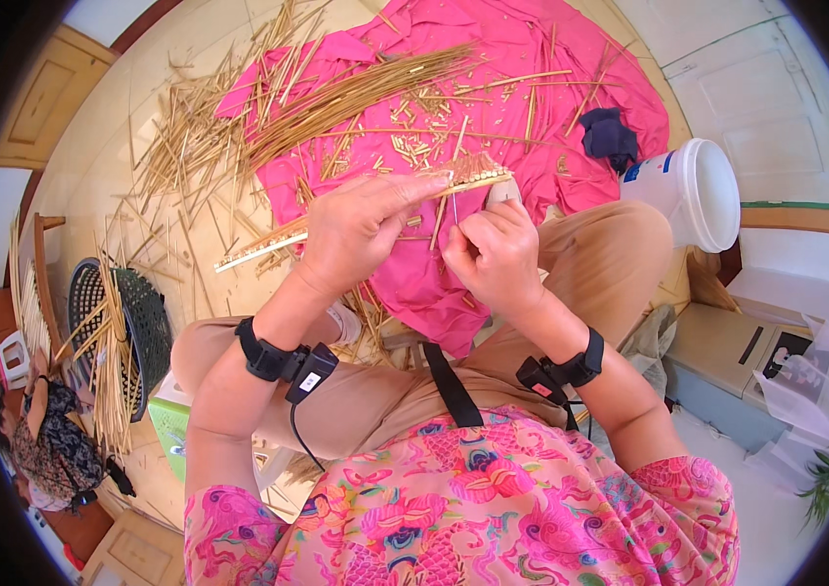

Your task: The person is weaving a bamboo mat by threading a white string through bamboo strips. They use shears to cut the string and continue weaving the mat.

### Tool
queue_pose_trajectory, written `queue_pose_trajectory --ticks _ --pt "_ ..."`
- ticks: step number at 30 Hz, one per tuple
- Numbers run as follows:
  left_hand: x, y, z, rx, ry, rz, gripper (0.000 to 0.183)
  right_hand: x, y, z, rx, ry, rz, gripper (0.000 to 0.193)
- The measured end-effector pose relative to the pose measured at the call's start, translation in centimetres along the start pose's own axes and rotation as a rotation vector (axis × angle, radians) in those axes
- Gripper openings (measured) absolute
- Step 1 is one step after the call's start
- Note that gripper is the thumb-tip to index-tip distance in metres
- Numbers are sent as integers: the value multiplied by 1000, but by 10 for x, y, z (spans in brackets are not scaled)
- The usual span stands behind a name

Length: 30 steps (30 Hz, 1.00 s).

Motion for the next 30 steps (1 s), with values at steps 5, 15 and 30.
queue_pose_trajectory --ticks 5,15,30 --pt "-2 -1 3 15 36 6 37 9 -9 -1 -26 152 126 8" --pt "1 -3 -1 1 51 61 38 33 17 5 -148 534 379 12" --pt "-76 -77 0 356 -313 -125 38 48 15 -13 -430 690 669 11"
Point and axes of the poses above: each hand's wrist, its own z-axis towards the middle knuckle, its own y-axis out of the palm, x = y × z, the point moved 9 cm from there along z, towards the middle knuckle, and after that the axes turned 6 degrees about y, right-handed, at the moved point
